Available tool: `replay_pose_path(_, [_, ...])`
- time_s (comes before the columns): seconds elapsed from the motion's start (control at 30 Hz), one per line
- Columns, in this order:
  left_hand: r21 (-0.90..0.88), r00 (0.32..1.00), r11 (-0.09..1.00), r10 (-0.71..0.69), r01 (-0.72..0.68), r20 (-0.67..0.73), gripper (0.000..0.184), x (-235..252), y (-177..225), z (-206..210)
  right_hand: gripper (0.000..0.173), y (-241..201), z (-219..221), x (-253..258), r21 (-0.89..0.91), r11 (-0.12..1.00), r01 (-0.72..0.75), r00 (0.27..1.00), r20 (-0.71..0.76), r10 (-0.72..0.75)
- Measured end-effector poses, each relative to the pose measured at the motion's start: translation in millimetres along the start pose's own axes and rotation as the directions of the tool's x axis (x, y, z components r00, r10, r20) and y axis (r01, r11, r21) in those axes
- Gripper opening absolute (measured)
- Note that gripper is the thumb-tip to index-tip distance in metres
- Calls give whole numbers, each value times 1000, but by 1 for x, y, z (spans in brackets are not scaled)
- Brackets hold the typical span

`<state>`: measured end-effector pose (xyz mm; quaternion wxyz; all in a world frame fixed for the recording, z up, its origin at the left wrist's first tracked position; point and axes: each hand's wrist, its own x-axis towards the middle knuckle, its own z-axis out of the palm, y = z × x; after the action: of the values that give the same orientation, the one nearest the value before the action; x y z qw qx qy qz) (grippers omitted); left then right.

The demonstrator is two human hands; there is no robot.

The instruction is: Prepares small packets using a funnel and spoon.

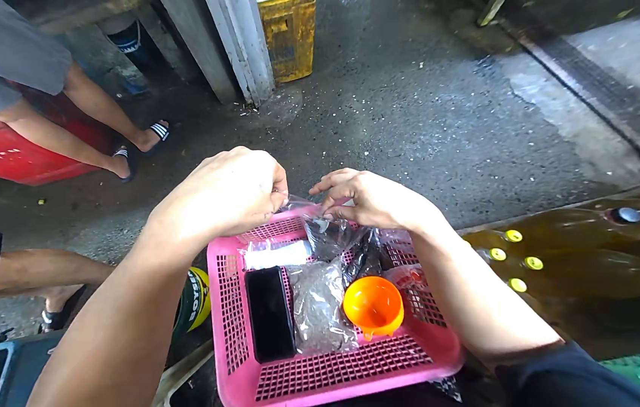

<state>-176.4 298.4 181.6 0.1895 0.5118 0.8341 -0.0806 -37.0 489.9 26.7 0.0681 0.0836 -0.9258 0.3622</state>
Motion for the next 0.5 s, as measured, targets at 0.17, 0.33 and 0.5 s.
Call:
replay_pose_path(0.17, [-50,1000,999,10,-11,-13,16,-3,-17,9,11,-1,0,2,-10,1000,23,1000,-10,-23])
replay_pose_path(0.33, [-294,996,955,9,-33,-84,9,-14,-51,52,15,-3,-5,5,-22,999,42,999,-23,-43])
replay_pose_path(0.5, [-738,994,670,0,-84,-113,13,-33,-76,128,16,-7,-13,12,-24,998,64,998,-14,-64])
